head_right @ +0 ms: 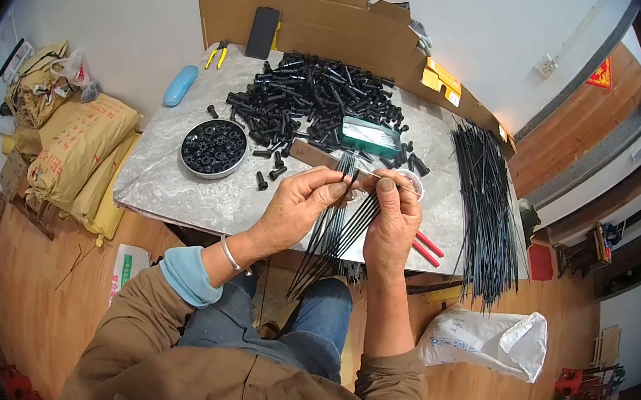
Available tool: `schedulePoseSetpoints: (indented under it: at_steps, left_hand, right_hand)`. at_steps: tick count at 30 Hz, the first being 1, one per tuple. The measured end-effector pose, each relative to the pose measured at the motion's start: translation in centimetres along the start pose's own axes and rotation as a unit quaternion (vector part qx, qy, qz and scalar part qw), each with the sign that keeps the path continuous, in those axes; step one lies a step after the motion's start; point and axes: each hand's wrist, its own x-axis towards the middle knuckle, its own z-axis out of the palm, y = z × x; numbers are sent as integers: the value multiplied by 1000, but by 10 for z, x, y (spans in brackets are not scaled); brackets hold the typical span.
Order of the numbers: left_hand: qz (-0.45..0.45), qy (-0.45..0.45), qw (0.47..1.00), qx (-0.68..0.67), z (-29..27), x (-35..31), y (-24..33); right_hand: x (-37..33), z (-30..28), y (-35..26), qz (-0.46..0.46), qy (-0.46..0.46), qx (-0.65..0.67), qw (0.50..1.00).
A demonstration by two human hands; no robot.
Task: Assembling and bundling multiple black wires into a group using a jig and pliers.
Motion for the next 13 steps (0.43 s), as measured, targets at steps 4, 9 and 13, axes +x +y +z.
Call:
schedulePoseSetpoints:
  at_steps: [4, 9, 13]
  left_hand:
    - [-40, -3, 999, -26, 0, 1, 4]
    - [-34, -9, 999, -41, 3, 2, 2]
    - [-51, -25, 998, -36, -1, 2, 0]
  right_hand:
    - [1, 4, -3, 5, 4, 21, 1000]
    - [1, 3, -3, -1, 21, 0, 1000]
    - [2, 4, -3, -4, 21, 4, 1000]
